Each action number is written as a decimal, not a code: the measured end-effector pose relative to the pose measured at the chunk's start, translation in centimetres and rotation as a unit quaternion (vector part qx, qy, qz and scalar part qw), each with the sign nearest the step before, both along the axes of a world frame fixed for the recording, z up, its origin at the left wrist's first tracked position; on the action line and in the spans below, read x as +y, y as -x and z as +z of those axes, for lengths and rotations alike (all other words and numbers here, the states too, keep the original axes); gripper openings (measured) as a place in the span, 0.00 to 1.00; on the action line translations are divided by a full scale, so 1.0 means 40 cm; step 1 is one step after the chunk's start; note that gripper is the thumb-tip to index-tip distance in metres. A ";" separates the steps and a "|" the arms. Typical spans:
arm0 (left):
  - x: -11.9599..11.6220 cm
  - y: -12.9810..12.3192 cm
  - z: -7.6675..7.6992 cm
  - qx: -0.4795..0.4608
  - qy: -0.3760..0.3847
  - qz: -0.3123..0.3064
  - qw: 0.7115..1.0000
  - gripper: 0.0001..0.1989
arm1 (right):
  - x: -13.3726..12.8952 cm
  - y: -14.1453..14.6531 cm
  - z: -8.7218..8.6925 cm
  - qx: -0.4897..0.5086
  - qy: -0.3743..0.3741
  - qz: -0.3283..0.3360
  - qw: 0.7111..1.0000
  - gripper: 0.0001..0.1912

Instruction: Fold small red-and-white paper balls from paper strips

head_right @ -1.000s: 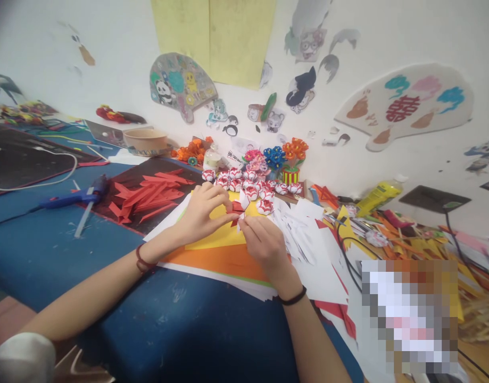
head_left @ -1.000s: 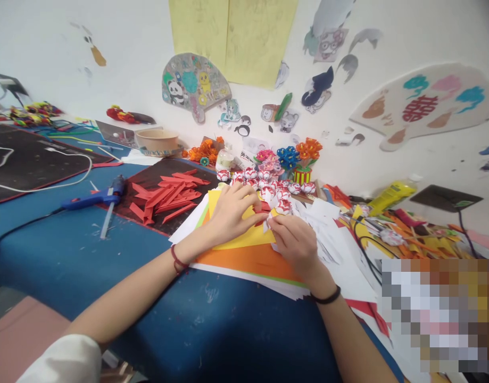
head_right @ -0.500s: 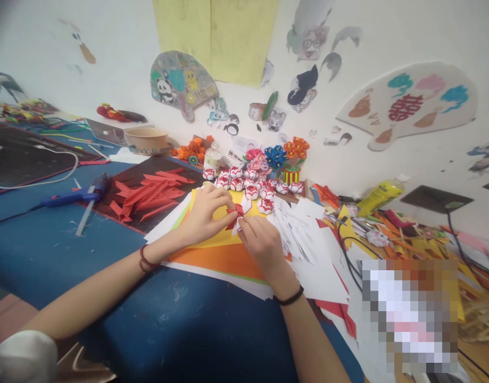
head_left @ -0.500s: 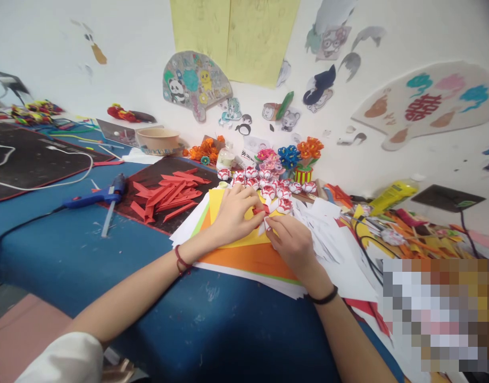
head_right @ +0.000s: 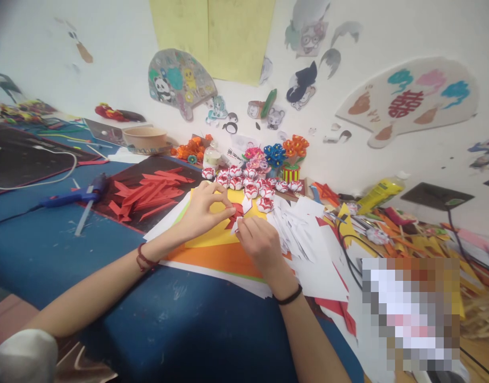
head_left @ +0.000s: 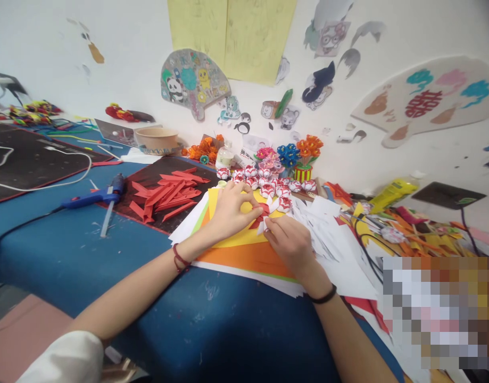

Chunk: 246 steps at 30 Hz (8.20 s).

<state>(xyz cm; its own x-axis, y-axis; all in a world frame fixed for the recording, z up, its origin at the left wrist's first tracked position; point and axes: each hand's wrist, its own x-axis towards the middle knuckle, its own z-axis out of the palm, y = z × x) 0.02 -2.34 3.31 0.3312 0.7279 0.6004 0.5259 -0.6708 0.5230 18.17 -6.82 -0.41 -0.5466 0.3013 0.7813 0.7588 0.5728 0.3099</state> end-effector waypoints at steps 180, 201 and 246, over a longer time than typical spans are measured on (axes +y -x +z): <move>0.002 0.031 0.031 0.072 -0.088 -0.111 0.987 0.12 | 0.019 -0.027 0.024 0.362 0.213 0.122 0.899 0.05; -0.034 -0.023 -0.036 -0.044 -0.071 -0.014 0.996 0.04 | 0.015 -0.007 -0.011 0.188 0.007 0.033 0.982 0.07; -0.007 -0.009 0.001 -0.181 0.185 -0.026 0.966 0.07 | 0.000 0.011 0.020 0.285 0.029 -0.008 0.958 0.05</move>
